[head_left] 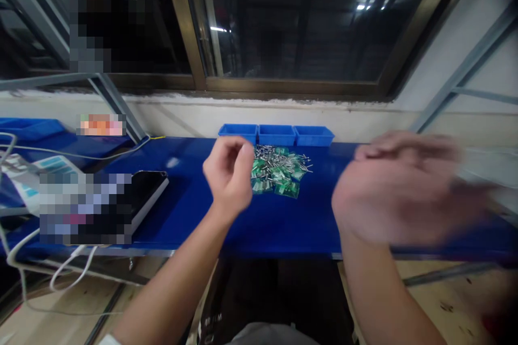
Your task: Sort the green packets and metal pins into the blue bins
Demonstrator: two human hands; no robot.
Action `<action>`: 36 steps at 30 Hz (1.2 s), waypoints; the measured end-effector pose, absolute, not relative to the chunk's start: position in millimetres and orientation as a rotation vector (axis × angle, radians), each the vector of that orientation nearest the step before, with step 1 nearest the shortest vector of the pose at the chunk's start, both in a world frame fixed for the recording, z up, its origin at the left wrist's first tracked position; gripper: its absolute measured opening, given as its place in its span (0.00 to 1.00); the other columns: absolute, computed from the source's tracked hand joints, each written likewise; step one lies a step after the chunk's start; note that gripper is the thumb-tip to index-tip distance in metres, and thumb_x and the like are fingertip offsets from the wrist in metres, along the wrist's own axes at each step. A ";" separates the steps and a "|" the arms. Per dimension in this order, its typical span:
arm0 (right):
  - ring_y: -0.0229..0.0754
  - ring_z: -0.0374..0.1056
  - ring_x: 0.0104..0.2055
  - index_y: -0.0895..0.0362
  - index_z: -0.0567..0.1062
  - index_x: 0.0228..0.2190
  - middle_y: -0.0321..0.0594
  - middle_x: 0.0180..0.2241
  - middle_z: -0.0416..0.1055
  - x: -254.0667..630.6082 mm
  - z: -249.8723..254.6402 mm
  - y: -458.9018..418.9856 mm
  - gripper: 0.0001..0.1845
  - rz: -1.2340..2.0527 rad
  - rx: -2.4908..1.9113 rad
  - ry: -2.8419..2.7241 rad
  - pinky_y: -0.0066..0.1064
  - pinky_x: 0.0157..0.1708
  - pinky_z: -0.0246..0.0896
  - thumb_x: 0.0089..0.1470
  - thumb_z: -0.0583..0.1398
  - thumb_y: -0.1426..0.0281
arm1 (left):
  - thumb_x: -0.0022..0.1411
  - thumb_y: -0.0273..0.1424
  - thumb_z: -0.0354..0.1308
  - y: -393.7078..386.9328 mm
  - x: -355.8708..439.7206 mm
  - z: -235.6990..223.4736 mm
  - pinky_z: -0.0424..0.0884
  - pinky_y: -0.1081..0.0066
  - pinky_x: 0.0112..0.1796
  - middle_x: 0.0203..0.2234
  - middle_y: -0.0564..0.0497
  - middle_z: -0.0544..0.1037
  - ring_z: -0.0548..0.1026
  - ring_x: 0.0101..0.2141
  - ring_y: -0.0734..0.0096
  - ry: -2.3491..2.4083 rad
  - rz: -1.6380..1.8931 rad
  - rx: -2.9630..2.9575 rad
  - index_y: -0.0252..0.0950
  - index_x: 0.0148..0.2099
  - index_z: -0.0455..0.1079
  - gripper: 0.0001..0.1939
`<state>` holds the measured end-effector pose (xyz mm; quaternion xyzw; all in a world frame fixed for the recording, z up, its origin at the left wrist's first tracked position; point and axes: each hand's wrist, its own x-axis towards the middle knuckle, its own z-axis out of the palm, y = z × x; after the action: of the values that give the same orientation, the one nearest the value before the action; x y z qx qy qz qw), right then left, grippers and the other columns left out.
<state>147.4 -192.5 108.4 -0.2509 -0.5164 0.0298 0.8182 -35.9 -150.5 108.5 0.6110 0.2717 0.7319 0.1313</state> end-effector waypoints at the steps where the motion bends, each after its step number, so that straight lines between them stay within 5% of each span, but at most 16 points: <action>1: 0.36 0.65 0.31 0.52 0.68 0.34 0.35 0.28 0.63 143.8 109.8 -173.5 0.11 0.045 -0.527 -1.065 0.32 0.32 0.62 0.59 0.51 0.60 | 0.57 0.34 0.54 -122.5 -36.4 105.9 0.66 0.72 0.27 0.21 0.54 0.69 0.67 0.23 0.75 0.931 2.025 1.766 0.36 0.30 0.66 0.07; 9: 0.41 0.68 0.32 0.57 0.76 0.25 0.38 0.26 0.74 153.7 44.5 -25.2 0.06 0.214 -1.442 -1.635 0.30 0.36 0.60 0.45 0.58 0.71 | 0.54 0.30 0.54 2.7 -29.0 61.8 0.68 0.72 0.40 0.33 0.48 0.80 0.76 0.38 0.64 1.478 1.017 2.163 0.35 0.37 0.75 0.11; 14: 0.45 0.69 0.36 0.54 0.77 0.23 0.42 0.28 0.76 151.0 7.8 -15.8 0.10 0.128 -1.698 -1.898 0.31 0.37 0.58 0.48 0.58 0.64 | 0.59 0.36 0.50 -0.9 -20.0 27.3 0.67 0.67 0.45 0.41 0.46 0.78 0.74 0.44 0.60 1.579 0.747 2.395 0.39 0.45 0.74 0.16; 25: 0.46 0.69 0.36 0.54 0.77 0.24 0.42 0.28 0.75 147.2 4.6 -14.3 0.13 0.037 -1.718 -1.937 0.32 0.35 0.56 0.52 0.55 0.65 | 0.57 0.38 0.51 -3.6 -6.6 20.3 0.70 0.66 0.39 0.34 0.45 0.79 0.76 0.38 0.59 1.693 0.553 2.466 0.39 0.37 0.75 0.14; 32: 0.45 0.66 0.38 0.54 0.75 0.40 0.41 0.33 0.74 149.9 4.1 -12.5 0.14 0.033 -1.566 -1.894 0.33 0.40 0.57 0.51 0.57 0.68 | 0.59 0.30 0.50 2.3 -0.9 14.1 0.67 0.68 0.43 0.39 0.44 0.76 0.74 0.40 0.62 1.602 0.679 2.588 0.35 0.35 0.74 0.11; 36: 0.44 0.65 0.38 0.55 0.77 0.33 0.40 0.33 0.74 154.2 4.8 -12.3 0.08 0.069 -1.448 -1.961 0.33 0.42 0.57 0.52 0.57 0.70 | 0.60 0.29 0.51 1.5 -3.0 14.3 0.66 0.68 0.44 0.40 0.46 0.74 0.73 0.41 0.63 1.493 0.740 2.640 0.36 0.37 0.73 0.10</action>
<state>154.2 -12.3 4.8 -0.5575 -0.7551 0.0267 0.3441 -3.0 1.5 14.3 0.8456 0.4781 0.2371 0.0097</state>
